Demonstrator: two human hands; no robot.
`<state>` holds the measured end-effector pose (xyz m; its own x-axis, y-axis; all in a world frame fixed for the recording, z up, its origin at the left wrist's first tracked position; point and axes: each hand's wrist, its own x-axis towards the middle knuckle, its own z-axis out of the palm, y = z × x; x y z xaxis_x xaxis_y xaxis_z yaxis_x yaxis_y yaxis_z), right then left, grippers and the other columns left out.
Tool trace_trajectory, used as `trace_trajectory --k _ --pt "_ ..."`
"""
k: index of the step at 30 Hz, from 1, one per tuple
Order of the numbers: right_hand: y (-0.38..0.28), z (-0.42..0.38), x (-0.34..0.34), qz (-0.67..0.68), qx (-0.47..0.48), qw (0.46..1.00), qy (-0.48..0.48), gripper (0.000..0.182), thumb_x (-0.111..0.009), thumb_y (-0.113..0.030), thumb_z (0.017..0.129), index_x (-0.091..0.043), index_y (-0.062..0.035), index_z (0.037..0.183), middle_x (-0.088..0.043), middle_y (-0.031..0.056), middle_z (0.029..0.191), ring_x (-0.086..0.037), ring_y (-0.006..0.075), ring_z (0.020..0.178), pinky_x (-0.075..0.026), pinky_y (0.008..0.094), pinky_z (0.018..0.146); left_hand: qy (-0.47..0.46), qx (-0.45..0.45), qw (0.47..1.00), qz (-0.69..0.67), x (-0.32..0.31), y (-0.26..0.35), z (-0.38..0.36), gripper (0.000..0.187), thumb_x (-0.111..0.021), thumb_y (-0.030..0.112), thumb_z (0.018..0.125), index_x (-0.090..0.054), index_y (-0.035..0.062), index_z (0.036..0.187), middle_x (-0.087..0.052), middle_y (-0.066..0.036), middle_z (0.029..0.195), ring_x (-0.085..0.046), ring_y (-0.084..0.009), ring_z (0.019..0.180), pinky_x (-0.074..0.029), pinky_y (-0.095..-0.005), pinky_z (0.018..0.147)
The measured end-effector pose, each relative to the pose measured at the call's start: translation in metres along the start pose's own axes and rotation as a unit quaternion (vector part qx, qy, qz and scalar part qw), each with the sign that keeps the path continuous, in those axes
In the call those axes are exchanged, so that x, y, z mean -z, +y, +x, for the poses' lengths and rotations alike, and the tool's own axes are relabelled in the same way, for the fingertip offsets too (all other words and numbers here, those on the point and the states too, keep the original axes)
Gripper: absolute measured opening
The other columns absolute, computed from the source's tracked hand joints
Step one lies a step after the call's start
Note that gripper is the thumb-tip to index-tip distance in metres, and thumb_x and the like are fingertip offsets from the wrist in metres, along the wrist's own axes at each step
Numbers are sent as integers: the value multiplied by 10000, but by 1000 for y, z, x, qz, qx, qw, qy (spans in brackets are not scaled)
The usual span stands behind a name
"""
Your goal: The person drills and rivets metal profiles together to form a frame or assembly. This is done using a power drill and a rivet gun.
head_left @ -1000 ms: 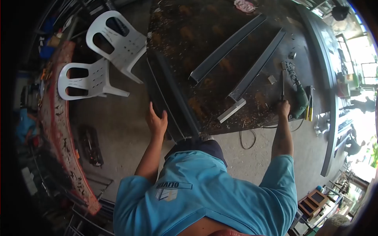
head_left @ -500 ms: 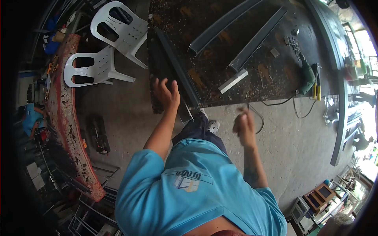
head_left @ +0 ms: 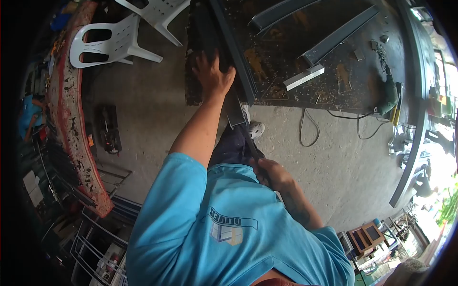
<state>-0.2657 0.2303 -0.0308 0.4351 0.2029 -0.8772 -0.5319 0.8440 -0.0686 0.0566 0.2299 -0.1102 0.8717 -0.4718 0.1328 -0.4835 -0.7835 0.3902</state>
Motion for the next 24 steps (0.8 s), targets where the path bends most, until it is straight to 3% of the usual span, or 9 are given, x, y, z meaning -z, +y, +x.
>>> trace_trajectory --k 3,8,12,20,24 --pt "-12 -4 -33 23 5 1000 -19 284 -407 -295 1027 -536 -45 1064 -493 2 668 -435 99 430 -368 248 367 7 -10 1000 -19 -1 -2 -1 741 -640 391 728 -449 177 1412 -304 -274 1466 -231 -471 1388 -165 -658 1103" --pt "-6 5 -54 -146 99 984 37 319 -391 -319 1034 -540 -39 1000 -457 -2 626 -417 90 404 -320 254 330 15 -25 999 14 -6 -2 -1 739 -610 366 773 -386 186 1454 -280 -247 1488 -228 -473 1387 -184 -675 1085" --pt "-13 19 -63 -228 114 963 87 312 -394 -330 1033 -538 -74 928 -446 -27 608 -393 73 406 -315 248 352 17 -30 999 22 -8 -4 -1 732 -600 360 776 -386 186 1454 -284 -250 1485 -232 -478 1385 -184 -677 1083" --pt "-21 29 -75 -243 114 959 91 331 -415 -353 1024 -528 -89 858 -435 -32 607 -402 62 466 -338 247 400 20 -24 1000 5 -8 -4 -1 734 -582 393 780 -379 202 1459 -272 -245 1496 -214 -458 1402 -158 -665 1096" --pt "-8 43 -71 -256 217 936 105 328 -431 -303 1013 -523 -60 813 -473 -7 601 -439 99 467 -367 293 412 9 -29 999 -13 -8 -5 4 740 -584 406 783 -372 207 1463 -266 -239 1501 -196 -453 1408 -132 -664 1101"
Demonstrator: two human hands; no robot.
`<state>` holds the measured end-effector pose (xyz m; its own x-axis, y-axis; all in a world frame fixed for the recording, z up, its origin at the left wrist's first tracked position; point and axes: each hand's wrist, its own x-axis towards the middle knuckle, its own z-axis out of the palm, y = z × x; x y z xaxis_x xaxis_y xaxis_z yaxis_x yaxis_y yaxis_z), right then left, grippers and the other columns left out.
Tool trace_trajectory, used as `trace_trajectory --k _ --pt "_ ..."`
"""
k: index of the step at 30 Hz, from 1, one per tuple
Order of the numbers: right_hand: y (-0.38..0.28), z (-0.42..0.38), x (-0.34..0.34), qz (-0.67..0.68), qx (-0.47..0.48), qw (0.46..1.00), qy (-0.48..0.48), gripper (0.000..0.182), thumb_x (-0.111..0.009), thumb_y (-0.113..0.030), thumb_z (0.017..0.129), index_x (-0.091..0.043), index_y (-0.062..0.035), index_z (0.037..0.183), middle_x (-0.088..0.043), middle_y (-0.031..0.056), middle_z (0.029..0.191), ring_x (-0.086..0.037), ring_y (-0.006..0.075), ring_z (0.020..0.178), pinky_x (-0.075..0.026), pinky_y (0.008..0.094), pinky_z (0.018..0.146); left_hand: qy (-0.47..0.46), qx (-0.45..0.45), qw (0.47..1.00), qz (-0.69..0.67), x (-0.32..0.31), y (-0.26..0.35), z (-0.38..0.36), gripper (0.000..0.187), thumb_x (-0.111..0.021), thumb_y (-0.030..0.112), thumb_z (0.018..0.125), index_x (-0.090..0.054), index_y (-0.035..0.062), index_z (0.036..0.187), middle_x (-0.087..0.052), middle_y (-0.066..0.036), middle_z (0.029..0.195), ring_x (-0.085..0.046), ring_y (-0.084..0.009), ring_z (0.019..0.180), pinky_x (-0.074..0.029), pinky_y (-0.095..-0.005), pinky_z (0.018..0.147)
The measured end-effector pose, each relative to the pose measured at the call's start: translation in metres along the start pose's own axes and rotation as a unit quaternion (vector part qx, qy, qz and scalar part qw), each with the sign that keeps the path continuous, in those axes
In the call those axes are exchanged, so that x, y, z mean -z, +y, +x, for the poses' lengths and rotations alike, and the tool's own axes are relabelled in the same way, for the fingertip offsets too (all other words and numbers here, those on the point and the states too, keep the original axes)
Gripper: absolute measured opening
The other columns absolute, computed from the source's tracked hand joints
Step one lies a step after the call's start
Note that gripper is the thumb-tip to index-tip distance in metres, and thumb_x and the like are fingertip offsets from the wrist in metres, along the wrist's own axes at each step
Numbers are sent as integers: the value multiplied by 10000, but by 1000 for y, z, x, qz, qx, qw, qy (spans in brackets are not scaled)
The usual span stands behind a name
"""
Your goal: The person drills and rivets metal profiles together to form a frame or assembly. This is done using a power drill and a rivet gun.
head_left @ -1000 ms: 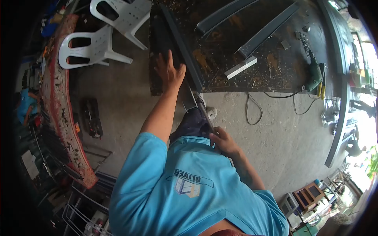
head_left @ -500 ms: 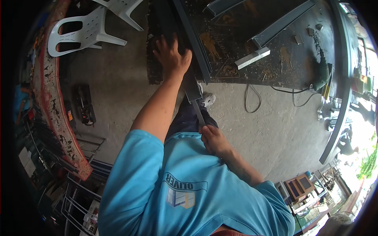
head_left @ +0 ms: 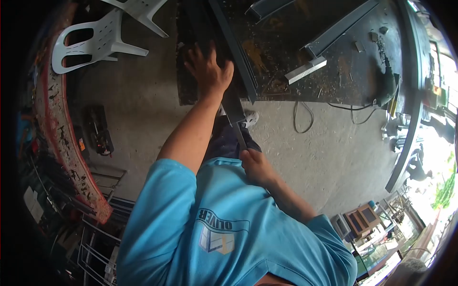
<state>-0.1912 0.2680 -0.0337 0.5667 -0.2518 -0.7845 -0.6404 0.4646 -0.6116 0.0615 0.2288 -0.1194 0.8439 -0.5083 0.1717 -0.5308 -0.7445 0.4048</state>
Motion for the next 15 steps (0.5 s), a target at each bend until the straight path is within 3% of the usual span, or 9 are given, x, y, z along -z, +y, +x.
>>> trace_trajectory --k 2,3,4,6,10,15 --pt "-5 0 -1 32 -68 997 -22 329 -437 -307 1012 -513 -63 805 -477 -3 618 -446 98 489 -375 292 431 5 -5 1000 -10 -2 -2 -5 738 -585 416 789 -369 213 1465 -258 -237 1506 -180 -448 1414 -115 -665 1103" --pt "-41 2 -6 -47 -97 994 -12 322 -437 -302 1013 -517 -72 802 -468 -5 625 -444 95 502 -369 282 440 0 -7 1000 -2 -1 -1 -5 731 -593 411 786 -382 218 1458 -258 -236 1508 -172 -446 1416 -101 -670 1100" --pt "-34 -8 -7 -44 -102 994 -4 322 -437 -302 1013 -517 -72 802 -468 -5 625 -444 95 502 -369 282 440 -7 -9 1000 -9 0 0 -12 731 -593 411 786 -382 218 1458 -258 -236 1508 -172 -446 1416 -101 -670 1100" --pt "-23 -19 -11 20 -88 996 2 326 -430 -311 1015 -520 -62 825 -467 -2 618 -440 102 484 -366 286 429 -15 -5 1000 13 0 0 -4 723 -599 400 778 -400 219 1449 -258 -235 1508 -175 -452 1413 -100 -675 1096" --pt "-10 2 -36 19 -45 998 40 315 -433 -320 1015 -526 -53 877 -466 -12 614 -439 101 467 -364 291 413 9 -22 1000 -9 -2 -3 -4 694 -586 404 772 -444 210 1423 -262 -236 1508 -176 -467 1407 -86 -695 1082" --pt "6 -24 -57 98 -72 990 73 329 -413 -339 1022 -525 -61 886 -452 -20 612 -431 87 444 -347 263 385 1 -1 1000 -29 3 -1 -2 677 -575 428 765 -479 209 1398 -277 -229 1505 -173 -464 1409 -79 -707 1074"
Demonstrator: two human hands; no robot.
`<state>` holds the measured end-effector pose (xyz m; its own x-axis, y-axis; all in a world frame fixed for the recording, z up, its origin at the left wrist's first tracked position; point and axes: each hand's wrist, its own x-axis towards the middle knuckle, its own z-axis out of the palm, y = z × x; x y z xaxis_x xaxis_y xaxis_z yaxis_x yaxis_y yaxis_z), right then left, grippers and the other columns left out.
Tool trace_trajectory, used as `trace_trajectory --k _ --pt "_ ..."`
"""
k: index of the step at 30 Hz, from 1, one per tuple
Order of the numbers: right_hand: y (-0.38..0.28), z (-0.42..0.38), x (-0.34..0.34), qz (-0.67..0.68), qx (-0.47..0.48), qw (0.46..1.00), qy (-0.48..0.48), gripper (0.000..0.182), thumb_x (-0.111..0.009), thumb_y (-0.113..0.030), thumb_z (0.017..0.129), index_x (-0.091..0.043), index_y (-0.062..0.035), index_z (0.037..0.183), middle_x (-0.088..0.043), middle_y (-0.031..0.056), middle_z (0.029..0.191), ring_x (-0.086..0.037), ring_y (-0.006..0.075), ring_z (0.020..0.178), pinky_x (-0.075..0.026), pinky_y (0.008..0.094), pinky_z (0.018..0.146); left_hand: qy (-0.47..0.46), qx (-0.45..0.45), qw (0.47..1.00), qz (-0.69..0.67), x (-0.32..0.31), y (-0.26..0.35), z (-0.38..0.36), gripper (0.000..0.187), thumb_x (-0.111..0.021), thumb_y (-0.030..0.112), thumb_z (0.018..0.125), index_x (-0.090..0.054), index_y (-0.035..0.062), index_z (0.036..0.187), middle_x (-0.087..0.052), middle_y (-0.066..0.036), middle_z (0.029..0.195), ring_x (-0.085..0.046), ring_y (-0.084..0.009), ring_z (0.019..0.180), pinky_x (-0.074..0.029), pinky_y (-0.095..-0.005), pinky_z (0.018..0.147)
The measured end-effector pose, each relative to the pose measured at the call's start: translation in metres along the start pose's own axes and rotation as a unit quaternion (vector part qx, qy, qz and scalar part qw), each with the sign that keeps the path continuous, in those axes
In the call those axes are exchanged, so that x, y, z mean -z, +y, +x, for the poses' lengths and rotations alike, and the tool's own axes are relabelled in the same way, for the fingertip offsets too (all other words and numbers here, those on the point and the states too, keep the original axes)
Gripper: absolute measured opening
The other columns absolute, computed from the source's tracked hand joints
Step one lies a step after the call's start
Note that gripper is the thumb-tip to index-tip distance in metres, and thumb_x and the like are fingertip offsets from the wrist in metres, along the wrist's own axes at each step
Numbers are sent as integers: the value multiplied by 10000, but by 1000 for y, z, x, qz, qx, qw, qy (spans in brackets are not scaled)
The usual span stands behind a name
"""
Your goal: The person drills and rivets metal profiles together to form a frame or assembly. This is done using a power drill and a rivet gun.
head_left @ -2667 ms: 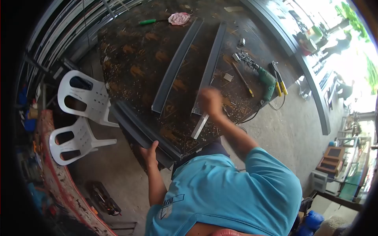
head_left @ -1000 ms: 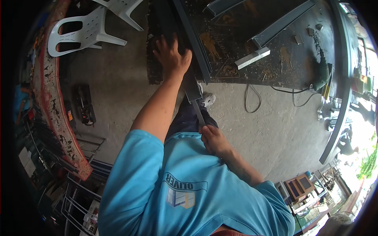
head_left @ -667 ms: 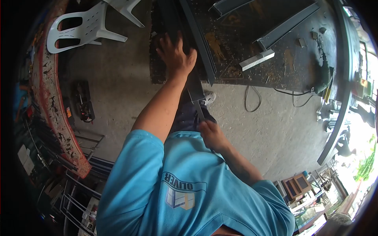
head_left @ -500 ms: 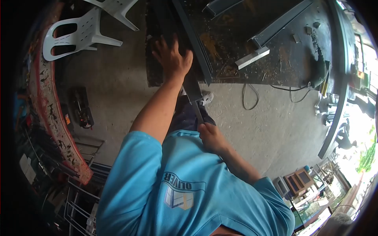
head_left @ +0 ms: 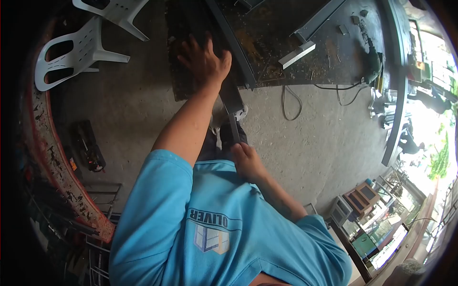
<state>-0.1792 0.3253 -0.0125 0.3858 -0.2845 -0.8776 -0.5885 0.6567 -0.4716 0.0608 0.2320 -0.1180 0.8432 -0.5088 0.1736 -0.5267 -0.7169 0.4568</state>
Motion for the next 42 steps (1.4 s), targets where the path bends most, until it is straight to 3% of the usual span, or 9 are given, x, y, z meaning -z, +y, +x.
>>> trace_trajectory --k 10,13,17,19,20,24,37,41,42 --pt "-35 18 -10 -19 11 1000 -14 326 -447 -355 1015 -532 -81 860 -463 -29 641 -446 84 462 -350 249 391 -8 -51 999 17 0 -2 2 681 -539 461 744 -521 166 1357 -272 -265 1491 -194 -464 1405 -79 -724 1067" --pt "4 6 0 -16 29 999 5 311 -440 -337 1016 -535 -85 861 -458 -17 612 -436 91 442 -359 260 389 -15 -60 998 -2 2 -4 0 677 -540 461 742 -526 169 1352 -270 -278 1485 -190 -469 1403 -89 -726 1065" --pt "2 17 1 23 25 999 7 321 -446 -332 1015 -541 -85 834 -459 -21 612 -449 84 461 -368 255 402 -60 -55 997 14 7 -3 -10 663 -544 456 738 -540 176 1339 -272 -284 1482 -186 -472 1403 -99 -735 1057" --pt "-8 24 9 -6 36 999 -10 324 -452 -331 1014 -538 -85 823 -458 -25 610 -446 78 467 -360 245 404 -38 -60 997 -22 2 -6 0 652 -560 423 757 -529 184 1363 -252 -270 1499 -165 -463 1413 -36 -750 1043" --pt "-3 13 19 8 27 999 -15 320 -453 -325 1014 -533 -85 817 -458 -32 617 -438 72 476 -355 242 411 -16 -65 998 -19 -2 -7 0 640 -553 456 731 -567 177 1306 -255 -282 1489 -186 -476 1401 -95 -763 1031" --pt "-12 17 15 23 13 1000 -8 314 -460 -306 1014 -546 -75 819 -462 -41 635 -435 67 495 -347 244 415 -34 -61 998 -9 3 -2 3 646 -544 454 739 -555 178 1322 -245 -275 1496 -163 -476 1410 -57 -761 1031" --pt "-13 23 58 -101 59 992 -49 334 -472 -341 1011 -582 -74 844 -486 -43 662 -453 51 559 -378 239 477 -53 -48 997 19 0 -4 4 665 -541 437 749 -524 211 1374 -229 -245 1520 -147 -455 1422 -44 -747 1042" --pt "7 23 62 -36 103 993 -47 320 -468 -326 1015 -563 -80 835 -481 -42 655 -438 52 516 -359 242 438 -54 -50 997 -12 0 -3 3 664 -541 427 746 -522 211 1373 -218 -252 1521 -136 -461 1424 -39 -762 1030" --pt "-3 19 63 -42 64 996 -52 314 -467 -320 1015 -559 -81 834 -480 -42 650 -434 53 507 -355 243 431 -59 -41 997 4 3 1 5 659 -538 433 751 -526 204 1368 -222 -258 1516 -142 -464 1422 -40 -759 1034"
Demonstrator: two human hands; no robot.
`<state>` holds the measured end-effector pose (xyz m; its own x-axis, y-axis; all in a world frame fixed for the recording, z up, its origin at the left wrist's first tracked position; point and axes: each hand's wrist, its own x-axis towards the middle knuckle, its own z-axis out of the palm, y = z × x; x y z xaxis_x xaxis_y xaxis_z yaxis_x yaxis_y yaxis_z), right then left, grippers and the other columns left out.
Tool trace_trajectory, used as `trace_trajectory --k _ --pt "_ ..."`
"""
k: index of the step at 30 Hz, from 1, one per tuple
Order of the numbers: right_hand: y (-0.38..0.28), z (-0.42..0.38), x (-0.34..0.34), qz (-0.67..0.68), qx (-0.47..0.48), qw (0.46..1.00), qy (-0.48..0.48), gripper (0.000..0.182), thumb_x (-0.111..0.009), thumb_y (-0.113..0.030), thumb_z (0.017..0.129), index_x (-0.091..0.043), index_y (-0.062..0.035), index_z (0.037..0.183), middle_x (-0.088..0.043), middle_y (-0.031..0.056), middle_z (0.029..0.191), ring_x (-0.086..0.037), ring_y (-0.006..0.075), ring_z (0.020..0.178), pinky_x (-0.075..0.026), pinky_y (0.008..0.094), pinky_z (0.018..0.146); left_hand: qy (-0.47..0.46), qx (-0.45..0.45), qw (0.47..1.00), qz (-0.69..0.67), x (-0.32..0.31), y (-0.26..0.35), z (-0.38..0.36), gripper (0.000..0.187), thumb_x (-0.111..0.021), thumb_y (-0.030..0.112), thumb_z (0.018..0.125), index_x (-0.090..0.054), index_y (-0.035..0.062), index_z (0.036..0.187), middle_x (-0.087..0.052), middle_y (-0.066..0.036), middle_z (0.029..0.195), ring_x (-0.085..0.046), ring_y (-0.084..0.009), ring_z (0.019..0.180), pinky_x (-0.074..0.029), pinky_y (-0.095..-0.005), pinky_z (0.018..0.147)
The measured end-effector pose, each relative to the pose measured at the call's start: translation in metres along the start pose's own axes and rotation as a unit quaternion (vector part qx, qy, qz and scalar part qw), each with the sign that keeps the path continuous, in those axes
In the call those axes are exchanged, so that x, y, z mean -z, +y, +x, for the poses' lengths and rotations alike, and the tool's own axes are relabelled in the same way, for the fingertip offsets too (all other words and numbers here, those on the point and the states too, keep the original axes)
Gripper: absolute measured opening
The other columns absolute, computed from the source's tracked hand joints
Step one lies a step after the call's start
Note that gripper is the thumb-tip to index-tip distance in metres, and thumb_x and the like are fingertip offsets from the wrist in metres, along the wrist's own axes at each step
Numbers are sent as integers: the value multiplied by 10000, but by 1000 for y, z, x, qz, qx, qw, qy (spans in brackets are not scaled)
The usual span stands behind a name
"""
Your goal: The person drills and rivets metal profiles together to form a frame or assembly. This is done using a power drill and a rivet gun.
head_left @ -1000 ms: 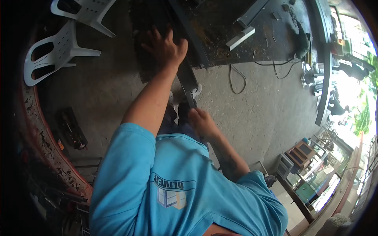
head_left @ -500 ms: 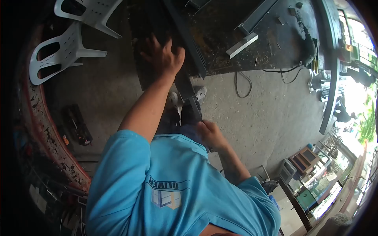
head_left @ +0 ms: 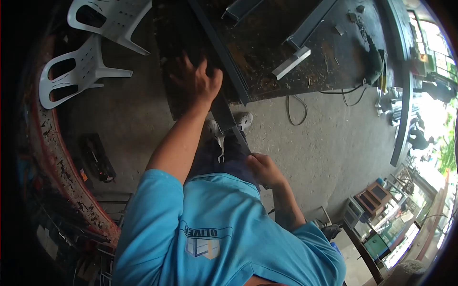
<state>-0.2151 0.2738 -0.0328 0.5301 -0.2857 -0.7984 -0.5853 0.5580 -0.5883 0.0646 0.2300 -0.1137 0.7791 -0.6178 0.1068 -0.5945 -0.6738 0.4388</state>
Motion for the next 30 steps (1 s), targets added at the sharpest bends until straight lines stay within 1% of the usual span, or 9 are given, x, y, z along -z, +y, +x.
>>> trace_trajectory --k 1,4,7,11,16,21,24,27,30 --pt "-12 -9 0 -5 -45 999 -4 309 -466 -315 1016 -555 -81 833 -478 -41 646 -430 53 498 -351 245 423 1 5 1000 0 1 -3 2 659 -538 433 751 -526 204 1368 -222 -258 1516 -142 -464 1422 -40 -759 1034" --pt "-39 12 -29 -24 -30 999 29 320 -471 -321 1003 -554 -66 828 -466 -32 589 -456 84 465 -364 258 413 9 -18 1000 -5 -2 -2 -2 680 -545 468 731 -553 150 1332 -226 -269 1507 -146 -488 1410 -49 -774 1019" --pt "-11 -13 -43 -38 -38 998 20 318 -451 -310 1010 -536 -67 822 -463 -28 585 -435 82 447 -355 264 392 12 -23 999 -24 -4 -8 -2 655 -547 467 725 -587 129 1284 -226 -269 1507 -152 -492 1405 -58 -778 1014" --pt "-21 -16 -54 22 -105 994 10 316 -414 -295 1022 -528 -67 834 -444 -16 578 -425 88 410 -358 264 367 18 -15 999 -27 -3 -6 1 631 -535 476 722 -622 121 1238 -224 -261 1511 -152 -494 1402 -58 -783 1009" --pt "-11 -20 -54 66 -51 996 29 322 -432 -310 1019 -526 -65 833 -462 -6 599 -421 92 397 -348 254 355 35 -22 999 -29 -3 -3 -3 623 -532 402 720 -599 137 1280 -230 -276 1505 -184 -459 1411 -53 -765 1030" --pt "-22 11 -63 28 -20 998 55 316 -432 -302 1022 -548 -58 857 -467 -4 603 -425 90 403 -343 254 365 31 -39 998 -32 -2 -5 -12 638 -548 402 709 -593 151 1294 -236 -279 1503 -192 -462 1407 -55 -763 1033" --pt "6 -12 -57 32 19 998 47 323 -432 -310 1023 -548 -57 859 -470 -4 610 -423 90 412 -347 262 373 28 -31 999 -28 0 -4 -6 649 -551 414 709 -584 163 1307 -239 -274 1504 -198 -462 1404 -52 -762 1034" --pt "-16 13 -61 90 -45 993 59 323 -451 -311 1017 -553 -54 851 -476 -6 618 -433 91 425 -354 262 384 -1 -43 999 -31 -3 -7 -12 662 -550 430 714 -571 169 1322 -222 -267 1510 -196 -459 1405 -51 -756 1039" --pt "-10 2 -44 75 -31 996 48 320 -464 -314 1010 -551 -53 846 -477 -12 618 -445 89 431 -360 253 387 24 -49 998 -11 -3 -5 -2 667 -552 429 711 -570 162 1322 -212 -267 1510 -199 -449 1406 -64 -763 1032"
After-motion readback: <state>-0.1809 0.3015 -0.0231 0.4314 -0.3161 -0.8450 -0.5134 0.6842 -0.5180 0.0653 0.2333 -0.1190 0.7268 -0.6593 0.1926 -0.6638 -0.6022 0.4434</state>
